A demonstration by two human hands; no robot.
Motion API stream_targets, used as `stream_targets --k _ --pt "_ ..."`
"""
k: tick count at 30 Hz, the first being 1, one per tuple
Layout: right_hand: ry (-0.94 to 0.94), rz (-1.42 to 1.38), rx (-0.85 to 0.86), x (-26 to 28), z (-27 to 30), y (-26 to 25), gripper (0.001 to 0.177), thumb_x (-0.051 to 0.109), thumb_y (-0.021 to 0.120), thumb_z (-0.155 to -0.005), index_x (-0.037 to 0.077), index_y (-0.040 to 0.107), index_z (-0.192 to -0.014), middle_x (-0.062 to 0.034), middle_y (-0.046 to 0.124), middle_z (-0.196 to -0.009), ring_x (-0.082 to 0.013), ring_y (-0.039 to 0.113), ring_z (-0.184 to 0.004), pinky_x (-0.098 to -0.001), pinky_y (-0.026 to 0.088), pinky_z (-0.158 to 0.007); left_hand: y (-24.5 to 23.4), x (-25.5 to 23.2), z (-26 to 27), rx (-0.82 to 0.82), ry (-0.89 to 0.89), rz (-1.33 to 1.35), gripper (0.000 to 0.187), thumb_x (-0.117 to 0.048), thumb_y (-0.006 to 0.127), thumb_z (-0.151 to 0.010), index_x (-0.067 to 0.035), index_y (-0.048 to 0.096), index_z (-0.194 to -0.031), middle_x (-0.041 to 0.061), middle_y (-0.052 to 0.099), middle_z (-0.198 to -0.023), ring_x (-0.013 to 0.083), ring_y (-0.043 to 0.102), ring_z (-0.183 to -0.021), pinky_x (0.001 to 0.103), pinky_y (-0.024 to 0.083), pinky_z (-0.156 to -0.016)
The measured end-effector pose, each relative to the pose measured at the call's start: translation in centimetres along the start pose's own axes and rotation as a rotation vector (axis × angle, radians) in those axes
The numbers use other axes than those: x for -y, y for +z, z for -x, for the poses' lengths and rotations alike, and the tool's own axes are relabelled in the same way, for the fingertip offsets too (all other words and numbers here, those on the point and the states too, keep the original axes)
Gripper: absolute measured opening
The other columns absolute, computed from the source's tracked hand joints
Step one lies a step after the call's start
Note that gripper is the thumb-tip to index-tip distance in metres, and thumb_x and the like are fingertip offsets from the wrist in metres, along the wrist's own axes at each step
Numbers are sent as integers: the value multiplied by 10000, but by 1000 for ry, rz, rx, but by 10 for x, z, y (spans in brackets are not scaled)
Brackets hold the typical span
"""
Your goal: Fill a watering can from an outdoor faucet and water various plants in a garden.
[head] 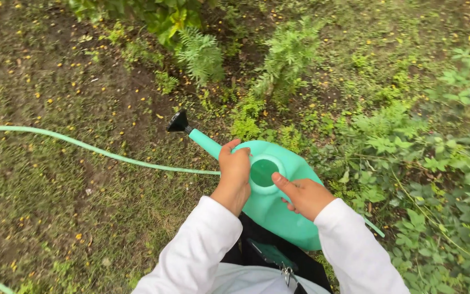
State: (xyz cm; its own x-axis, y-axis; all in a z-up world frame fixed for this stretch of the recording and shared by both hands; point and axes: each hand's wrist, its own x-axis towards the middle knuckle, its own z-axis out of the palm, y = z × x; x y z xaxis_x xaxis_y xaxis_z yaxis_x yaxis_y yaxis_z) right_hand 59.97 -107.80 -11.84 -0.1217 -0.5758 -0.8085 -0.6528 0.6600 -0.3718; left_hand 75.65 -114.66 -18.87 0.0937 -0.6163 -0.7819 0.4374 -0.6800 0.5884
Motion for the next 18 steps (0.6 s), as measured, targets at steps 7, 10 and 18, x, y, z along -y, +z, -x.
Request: stream_targets --k 7,10,18 --pt "-75 30 17 7 -26 -14 893 829 445 -805 -17 729 -806 -105 694 -684 -213 656 -638 -350 564 -662 11 -15 -13 -62 40 50 495 -23 570 -882 -62 508 -1371 139 639 -1064 221 615 -946 372 506 -807" --pt "-110 65 36 16 -37 -22 894 824 443 -810 -20 737 -807 -108 695 -693 -211 652 -639 -345 560 -666 14 -18 -25 -97 71 50 495 -17 561 -867 -56 521 -1359 146 637 -1072 232 616 -949 377 503 -811" --pt "-167 168 66 35 -47 -50 917 845 411 -810 -13 733 -786 -101 689 -678 -209 658 -637 -342 557 -654 25 -26 -35 -120 123 154 500 -14 563 -851 -44 519 -1348 138 607 -1093 227 587 -955 373 482 -842"
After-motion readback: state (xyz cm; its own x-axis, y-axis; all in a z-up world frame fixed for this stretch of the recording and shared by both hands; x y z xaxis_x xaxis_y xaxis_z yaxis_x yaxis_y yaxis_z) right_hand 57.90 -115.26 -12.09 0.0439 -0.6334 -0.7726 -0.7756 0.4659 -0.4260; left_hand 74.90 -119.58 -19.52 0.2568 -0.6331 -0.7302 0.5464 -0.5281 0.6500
